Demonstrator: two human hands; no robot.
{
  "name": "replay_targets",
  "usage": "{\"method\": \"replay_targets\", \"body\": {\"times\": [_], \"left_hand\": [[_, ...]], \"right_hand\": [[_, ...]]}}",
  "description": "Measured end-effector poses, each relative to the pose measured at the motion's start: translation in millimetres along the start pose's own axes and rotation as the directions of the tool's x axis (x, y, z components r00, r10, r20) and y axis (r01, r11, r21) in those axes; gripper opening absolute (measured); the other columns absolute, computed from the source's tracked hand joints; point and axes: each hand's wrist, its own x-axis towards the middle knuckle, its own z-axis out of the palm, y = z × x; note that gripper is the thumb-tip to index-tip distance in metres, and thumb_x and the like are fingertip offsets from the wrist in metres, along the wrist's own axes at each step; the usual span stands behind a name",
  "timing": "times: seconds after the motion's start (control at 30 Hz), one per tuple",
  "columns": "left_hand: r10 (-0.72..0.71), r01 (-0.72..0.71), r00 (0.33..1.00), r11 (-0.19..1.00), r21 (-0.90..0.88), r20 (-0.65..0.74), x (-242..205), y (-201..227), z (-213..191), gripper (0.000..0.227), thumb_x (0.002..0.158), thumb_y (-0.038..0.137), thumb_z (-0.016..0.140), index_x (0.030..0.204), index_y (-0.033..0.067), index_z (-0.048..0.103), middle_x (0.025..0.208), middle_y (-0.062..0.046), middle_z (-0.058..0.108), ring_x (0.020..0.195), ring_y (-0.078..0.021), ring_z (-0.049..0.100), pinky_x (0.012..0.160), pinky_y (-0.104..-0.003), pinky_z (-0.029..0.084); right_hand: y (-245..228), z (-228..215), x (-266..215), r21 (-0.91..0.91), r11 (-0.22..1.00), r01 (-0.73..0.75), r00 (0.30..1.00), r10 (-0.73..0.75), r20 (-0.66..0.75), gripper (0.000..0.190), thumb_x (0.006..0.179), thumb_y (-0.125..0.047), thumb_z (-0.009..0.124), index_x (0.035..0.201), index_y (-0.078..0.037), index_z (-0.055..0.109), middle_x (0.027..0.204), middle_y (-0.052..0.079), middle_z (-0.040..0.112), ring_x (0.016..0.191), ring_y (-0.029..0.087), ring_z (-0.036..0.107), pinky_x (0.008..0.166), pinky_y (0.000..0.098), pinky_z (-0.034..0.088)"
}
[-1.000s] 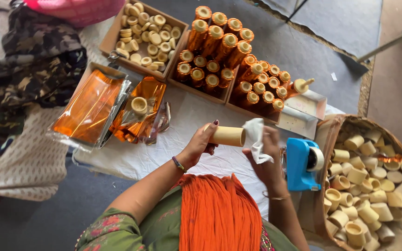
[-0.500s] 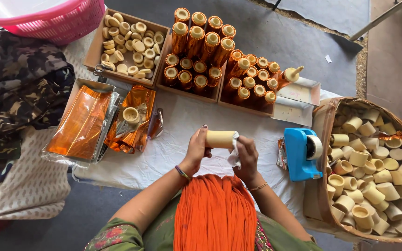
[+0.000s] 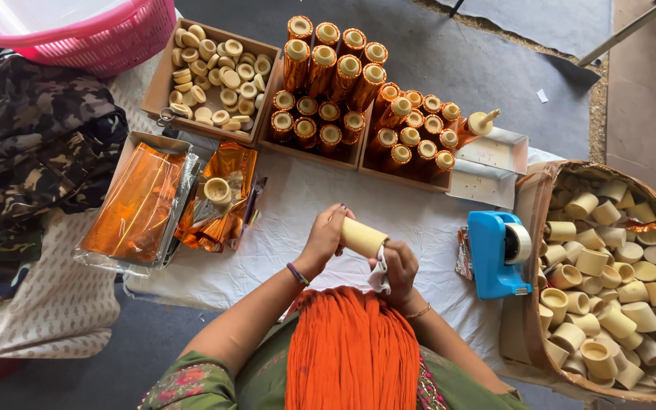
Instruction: The person wraps wooden cylindrical parts in gold foil, applies glue, and wipes them as part of a manufacturing or gift-wrapping process.
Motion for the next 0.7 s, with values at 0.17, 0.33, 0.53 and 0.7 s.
{"method": "replay_targets", "body": {"times": [0.17, 0.33, 0.53, 0.7], "left_hand": [[0.726, -0.605, 0.688, 0.556, 0.569, 0.022, -40.0, 47.4, 23.0, 0.029, 0.104, 0.030, 0.052, 0.100, 0.0033, 0.064, 0.088, -0.010, 0.069, 0.071, -0.0201, 0.071, 0.058, -0.033, 0.059], [0.782, -0.687, 0.579, 0.315, 0.655, 0.232, -41.7, 48.6, 19.0, 0.025, 0.106, 0.030, 0.059, 0.106, 0.0069, 0.068, 0.100, -0.013, 0.071, 0.075, -0.0214, 0.071, 0.062, -0.034, 0.058], [0.343, -0.340, 0.939, 0.907, 0.248, 0.031, -19.5, 44.1, 9.0, 0.034, 0.103, 0.032, 0.067, 0.122, 0.0038, 0.063, 0.103, -0.010, 0.067, 0.085, -0.0149, 0.065, 0.071, -0.029, 0.055], [0.328, -0.365, 0.915, 0.921, 0.133, 0.236, -46.7, 68.4, 13.4, 0.052, 0.090, 0.022, 0.076, 0.135, 0.0060, 0.057, 0.112, -0.006, 0.070, 0.099, -0.0102, 0.068, 0.085, -0.025, 0.058]], "right_hand": [[14.9, 8.4, 1.3, 0.509, 0.693, -0.510, 0.836, 0.538, 0.104, 0.022, 0.110, -0.023, 0.056, 0.098, -0.005, 0.056, 0.081, 0.006, 0.055, 0.060, 0.011, 0.051, 0.048, 0.0287, 0.039], [23.9, 10.2, 3.0, 0.582, 0.414, -0.700, 0.622, 0.754, 0.212, 0.016, 0.107, -0.019, 0.059, 0.104, -0.004, 0.062, 0.084, 0.004, 0.059, 0.067, 0.010, 0.053, 0.054, 0.0268, 0.043], [4.1, -4.7, 15.7, 0.203, 0.967, -0.151, 0.988, 0.153, 0.008, 0.019, 0.101, -0.010, 0.063, 0.117, -0.001, 0.060, 0.113, 0.008, 0.060, 0.098, 0.016, 0.061, 0.078, 0.0310, 0.054], [27.8, -13.4, 17.8, 0.620, 0.725, -0.302, 0.943, 0.321, 0.084, 0.025, 0.102, -0.008, 0.058, 0.126, -0.001, 0.058, 0.138, 0.010, 0.052, 0.120, 0.020, 0.061, 0.094, 0.0367, 0.060]]}}
